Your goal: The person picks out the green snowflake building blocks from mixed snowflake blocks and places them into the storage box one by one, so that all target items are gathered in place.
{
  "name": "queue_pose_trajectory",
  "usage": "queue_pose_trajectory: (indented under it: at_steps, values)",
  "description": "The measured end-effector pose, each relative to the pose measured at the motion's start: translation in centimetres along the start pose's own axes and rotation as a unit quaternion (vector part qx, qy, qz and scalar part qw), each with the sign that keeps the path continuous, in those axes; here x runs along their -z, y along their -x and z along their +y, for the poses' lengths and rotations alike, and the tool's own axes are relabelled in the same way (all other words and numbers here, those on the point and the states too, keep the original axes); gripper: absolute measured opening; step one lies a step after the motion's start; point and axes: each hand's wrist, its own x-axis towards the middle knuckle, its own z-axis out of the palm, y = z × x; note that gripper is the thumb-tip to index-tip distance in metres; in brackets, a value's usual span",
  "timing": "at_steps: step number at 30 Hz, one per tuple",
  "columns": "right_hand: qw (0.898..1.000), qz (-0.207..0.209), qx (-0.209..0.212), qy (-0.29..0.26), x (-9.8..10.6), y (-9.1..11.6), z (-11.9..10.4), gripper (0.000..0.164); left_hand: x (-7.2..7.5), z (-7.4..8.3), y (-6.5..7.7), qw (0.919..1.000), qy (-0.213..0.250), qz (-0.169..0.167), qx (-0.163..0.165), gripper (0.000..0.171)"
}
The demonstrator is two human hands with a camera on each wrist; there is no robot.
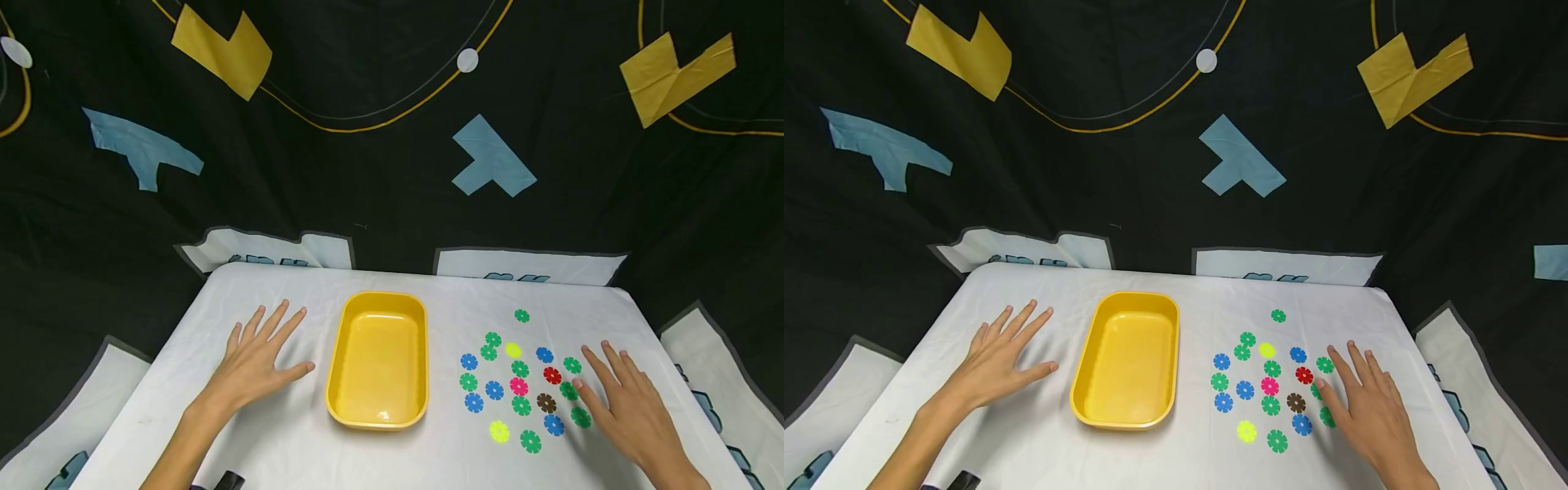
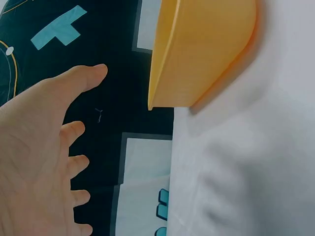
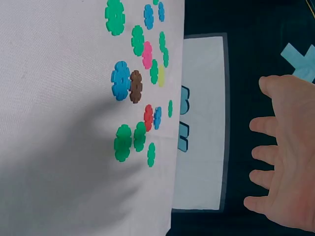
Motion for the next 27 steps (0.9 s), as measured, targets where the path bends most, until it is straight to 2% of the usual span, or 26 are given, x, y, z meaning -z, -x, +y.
queue_pose_trajectory:
  at_steps: [3,7,13,19,22,24,26,27]
  values:
    - [1.000,-0.008,-0.009,-0.007,-0.1,-0.1,0.0,0.069,-0.4,0.0,-0.1,1.0000,-0.001,0.003,-0.007,0.086]
    - [0.999,-0.034,-0.036,-0.011,0.0,-0.5,0.2,0.069,-1.1,0.1,-0.4,0.9996,0.021,0.008,-0.019,0.082]
    - [0.992,-0.084,-0.083,-0.036,0.0,-1.1,0.8,0.070,-2.2,0.3,-0.9,0.9942,0.099,0.012,-0.040,0.075]
    - [0.988,-0.105,-0.097,-0.059,-0.2,-1.5,1.4,0.064,-4.0,0.2,-1.3,0.9833,0.178,-0.019,-0.030,0.069]
    - [0.986,-0.106,-0.099,-0.077,-0.4,-1.8,1.8,0.060,-4.8,0.1,-1.7,0.9721,0.230,-0.046,-0.015,0.071]
    - [0.986,-0.101,-0.095,-0.091,-0.6,-2.0,2.3,0.057,-5.3,0.0,-2.0,0.9592,0.273,-0.072,0.006,0.073]
    - [0.986,-0.097,-0.088,-0.107,-0.9,-2.1,2.7,0.054,-5.8,-0.2,-2.2,0.9386,0.328,-0.102,0.029,0.075]
    - [0.985,-0.095,-0.085,-0.116,-1.1,-2.2,2.9,0.052,-6.0,-0.3,-2.4,0.9258,0.358,-0.116,0.039,0.076]
